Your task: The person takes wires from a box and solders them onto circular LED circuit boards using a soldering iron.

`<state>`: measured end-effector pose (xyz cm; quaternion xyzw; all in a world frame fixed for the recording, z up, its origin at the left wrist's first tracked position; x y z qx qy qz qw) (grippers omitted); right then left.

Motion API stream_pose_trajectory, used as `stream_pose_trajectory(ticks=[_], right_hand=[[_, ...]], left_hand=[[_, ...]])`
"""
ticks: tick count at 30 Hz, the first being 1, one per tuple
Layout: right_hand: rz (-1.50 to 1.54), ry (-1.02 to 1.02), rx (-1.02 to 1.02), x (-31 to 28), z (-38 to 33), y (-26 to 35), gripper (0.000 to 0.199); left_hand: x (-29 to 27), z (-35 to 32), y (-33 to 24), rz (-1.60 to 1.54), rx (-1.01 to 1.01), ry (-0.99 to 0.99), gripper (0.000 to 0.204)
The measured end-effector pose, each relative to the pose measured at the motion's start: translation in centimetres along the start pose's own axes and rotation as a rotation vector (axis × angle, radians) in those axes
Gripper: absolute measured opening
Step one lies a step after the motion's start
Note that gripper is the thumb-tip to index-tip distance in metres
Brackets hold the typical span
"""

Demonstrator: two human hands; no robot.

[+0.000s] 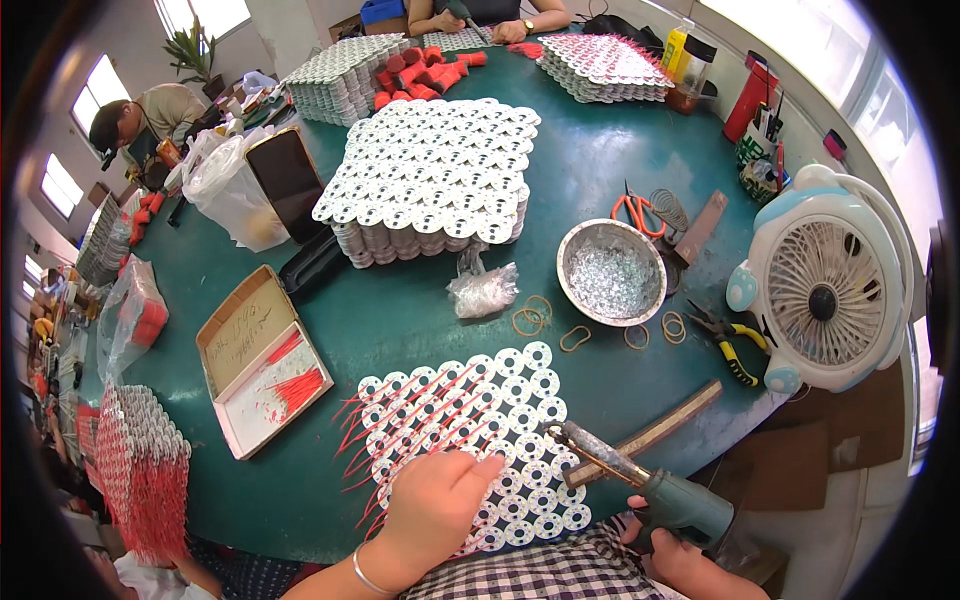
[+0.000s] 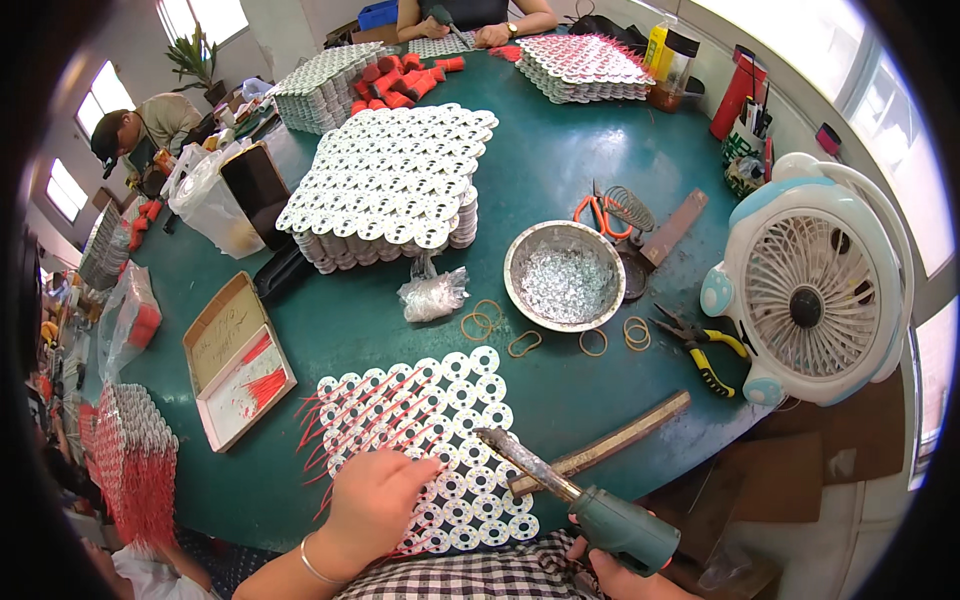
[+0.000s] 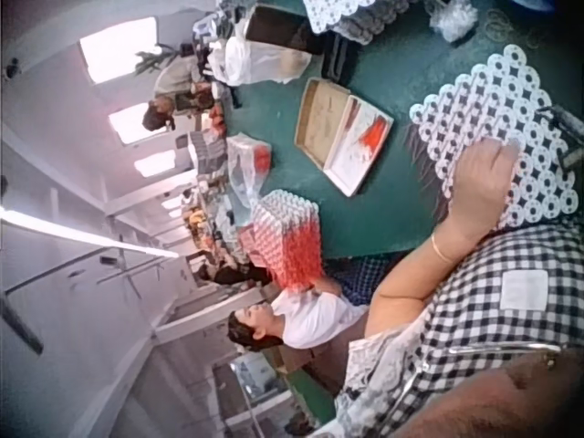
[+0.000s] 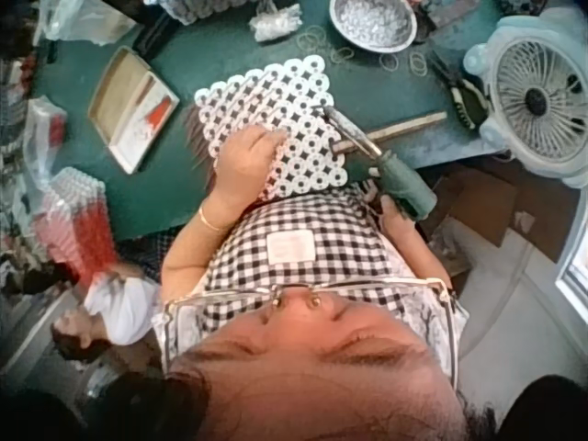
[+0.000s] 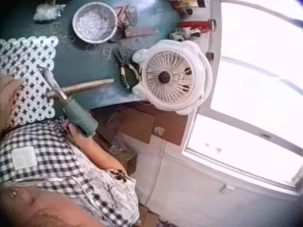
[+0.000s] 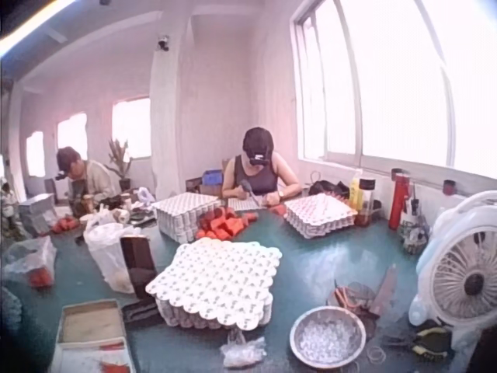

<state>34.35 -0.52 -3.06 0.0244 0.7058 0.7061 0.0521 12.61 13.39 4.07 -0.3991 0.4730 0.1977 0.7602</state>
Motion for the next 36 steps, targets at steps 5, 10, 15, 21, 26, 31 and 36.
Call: stream_pose_trajectory(ticks=[5, 10, 15, 21, 26, 31, 36], right_hand=[[0.018, 0.044, 0.038, 0.1, -0.1, -0.6, 0.043], [0.072, 0.027, 0.118, -0.7, -2.5, -6.2, 0.042], [-0.819, 0.296, -0.403, 1.3, -1.6, 0.2, 0.039], [-0.544, 0.260, -0.241, 0.8, -1.7, -0.1, 0.038], [-0.500, 0.213, -0.225, 1.3, -0.9, 1.2, 0.044], [-0.448, 0.201, -0.251, 1.6, -0.6, 1.4, 0.047], [-0.493, 0.212, -0.276, 1.9, -0.5, 1.6, 0.050]], left_hand=[[-0.9, -0.7, 1.1, -0.322, -0.253, -0.029, 0.034], [-0.4, -1.4, 0.5, -0.211, -0.214, -0.026, 0.025], [0.1, -2.2, 0.9, -0.146, -0.166, -0.172, 0.015], [1.3, -3.0, 0.5, -0.088, -0.087, -0.135, 0.017], [1.3, -3.0, 0.7, -0.118, -0.090, -0.176, 0.016], [1.1, -2.9, 0.7, -0.132, -0.098, -0.173, 0.016], [1.2, -2.8, 0.8, -0.130, -0.099, -0.149, 0.016]])
Point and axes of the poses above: each hand's wrist, its own z-axis towards the middle knuckle, its own x-axis out of the palm, y = z × x, the point moved 8 cm from there along z, towards the middle knuckle, and after that the axes turned 8 degrees about -x, right-handed, at the moved point
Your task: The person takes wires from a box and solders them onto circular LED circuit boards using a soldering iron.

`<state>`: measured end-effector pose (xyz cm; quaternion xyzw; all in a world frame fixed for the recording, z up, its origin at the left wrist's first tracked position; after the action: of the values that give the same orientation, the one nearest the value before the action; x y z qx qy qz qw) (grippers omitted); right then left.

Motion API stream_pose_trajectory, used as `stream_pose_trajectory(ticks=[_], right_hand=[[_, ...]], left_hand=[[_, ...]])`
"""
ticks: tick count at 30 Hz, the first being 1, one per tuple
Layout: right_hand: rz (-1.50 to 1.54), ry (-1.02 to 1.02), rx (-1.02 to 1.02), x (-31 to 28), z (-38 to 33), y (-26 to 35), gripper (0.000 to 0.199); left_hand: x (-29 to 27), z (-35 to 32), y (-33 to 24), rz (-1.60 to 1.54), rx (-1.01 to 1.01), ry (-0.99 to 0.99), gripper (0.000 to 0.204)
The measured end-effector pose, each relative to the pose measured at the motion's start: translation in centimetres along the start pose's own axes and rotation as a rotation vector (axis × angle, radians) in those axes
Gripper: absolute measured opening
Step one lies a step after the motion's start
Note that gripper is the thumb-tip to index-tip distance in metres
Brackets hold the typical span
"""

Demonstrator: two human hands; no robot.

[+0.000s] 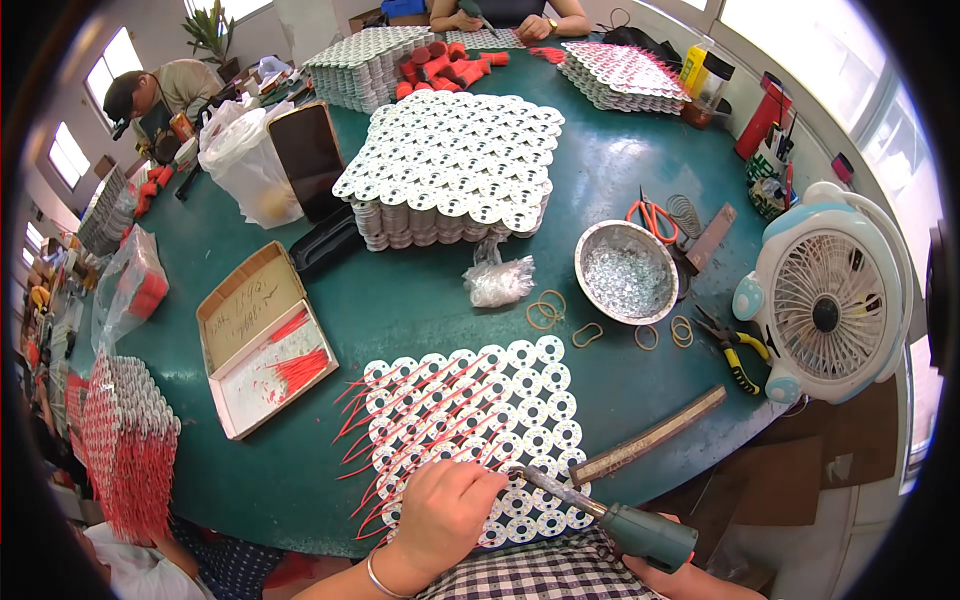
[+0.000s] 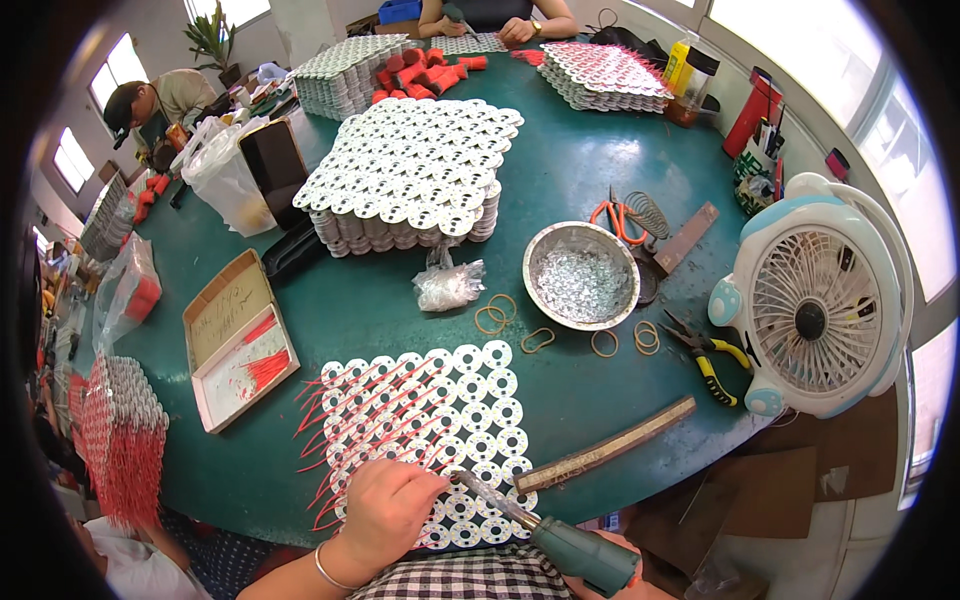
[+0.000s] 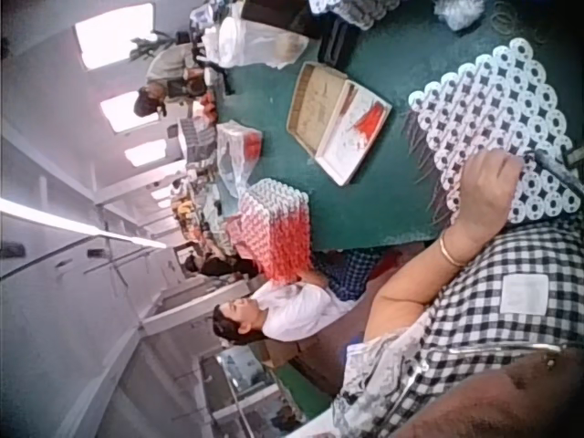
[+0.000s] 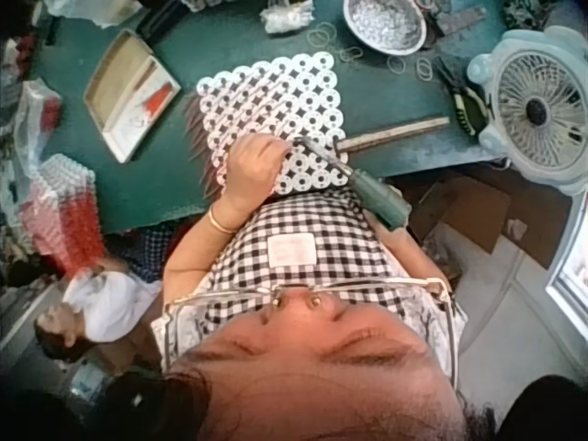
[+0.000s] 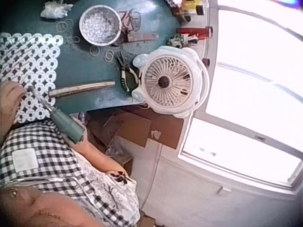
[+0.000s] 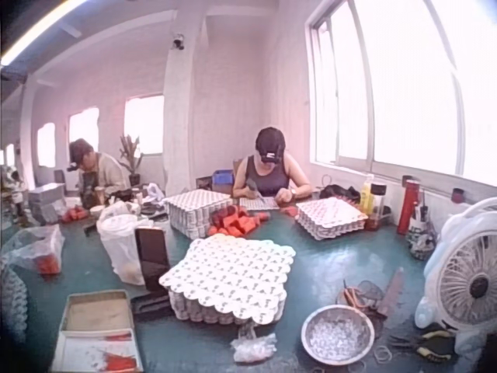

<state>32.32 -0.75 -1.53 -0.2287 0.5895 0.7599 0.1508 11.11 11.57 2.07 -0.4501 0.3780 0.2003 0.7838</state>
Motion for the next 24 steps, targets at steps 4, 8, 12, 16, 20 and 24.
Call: stream_pose_trajectory(ticks=[4, 8, 12, 16, 20, 24], right_hand=[[0.146, -0.071, 0.042, -0.3, -0.1, -0.2, 0.050], [0.102, -0.067, 0.037, -0.2, -0.3, -0.6, 0.051], [0.018, 0.013, 0.035, -0.1, -0.7, -1.2, 0.042], [0.115, -0.039, 0.120, -0.9, -0.8, -1.7, 0.032], [-0.183, -0.166, -0.096, -2.5, -0.1, 1.6, 0.032], [-0.048, 0.048, 0.077, -0.7, -2.4, -1.8, 0.036]], left_hand=[[0.0, 0.1, 0.1, -0.010, -0.003, 0.001, 0.016], [0.1, 0.2, 0.0, -0.007, -0.009, 0.006, 0.015], [0.2, 0.1, -0.1, -0.006, -0.004, -0.002, 0.013], [0.3, 0.2, -0.2, 0.012, 0.004, 0.008, 0.012], [0.0, 0.1, -0.6, 0.033, 0.032, -0.022, 0.011], [0.1, -0.3, -1.2, 0.061, 0.097, -0.017, 0.019]])
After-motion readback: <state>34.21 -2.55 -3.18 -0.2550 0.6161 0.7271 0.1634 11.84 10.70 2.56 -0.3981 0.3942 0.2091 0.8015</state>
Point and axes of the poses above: each hand's wrist, its own z-axis towards the middle knuckle, its own x-axis out of the palm, y = z × x, the point moved 8 cm from there along z, towards the middle knuckle, and after that the axes turned 8 degrees about -x, right-handed, at the moved point
